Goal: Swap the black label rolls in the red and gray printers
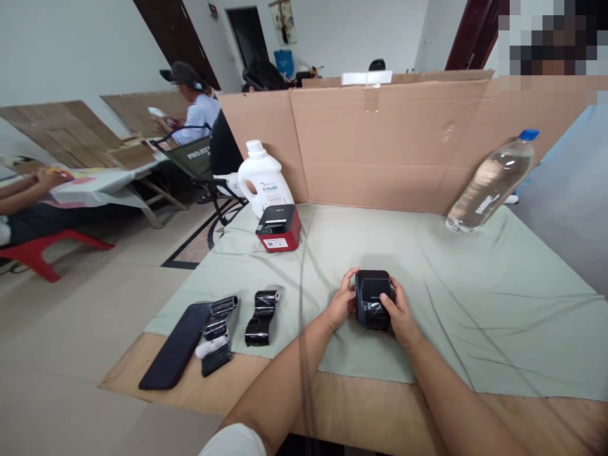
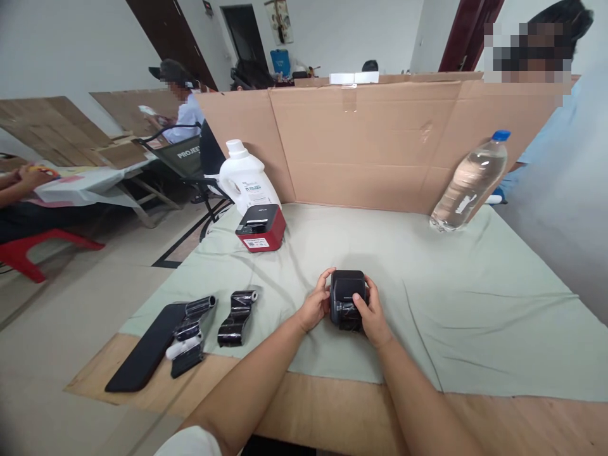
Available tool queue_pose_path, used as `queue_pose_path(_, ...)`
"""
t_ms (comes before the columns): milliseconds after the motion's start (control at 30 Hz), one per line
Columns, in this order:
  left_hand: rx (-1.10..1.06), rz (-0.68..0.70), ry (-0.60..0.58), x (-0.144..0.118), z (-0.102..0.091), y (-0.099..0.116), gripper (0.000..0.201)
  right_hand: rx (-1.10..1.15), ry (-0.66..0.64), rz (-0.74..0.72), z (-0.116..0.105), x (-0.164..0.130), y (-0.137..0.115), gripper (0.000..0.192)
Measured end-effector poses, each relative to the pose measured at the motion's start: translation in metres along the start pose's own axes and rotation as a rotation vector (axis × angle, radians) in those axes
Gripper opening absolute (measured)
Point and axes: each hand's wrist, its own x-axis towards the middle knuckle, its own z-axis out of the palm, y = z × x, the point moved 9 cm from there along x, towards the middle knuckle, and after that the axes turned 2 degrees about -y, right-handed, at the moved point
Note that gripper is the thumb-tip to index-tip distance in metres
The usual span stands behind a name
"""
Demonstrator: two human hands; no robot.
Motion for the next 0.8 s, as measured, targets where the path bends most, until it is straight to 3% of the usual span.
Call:
queue_pose_path(267, 0.053, -0.032, -0.038, 0.0028, -0.0016, -0.0004, 0.078, 0.139, 0.020, 0.070, -0.0036, 0.0017, 0.0053, 0.064)
queue_pose_path(800, 0.077, -0.080, -0.040, 0.0040, -0.0047, 0.0023, 0.080, 0.077, -0.111, 0.021, -0.0009, 0.0036, 0.0049, 0.076)
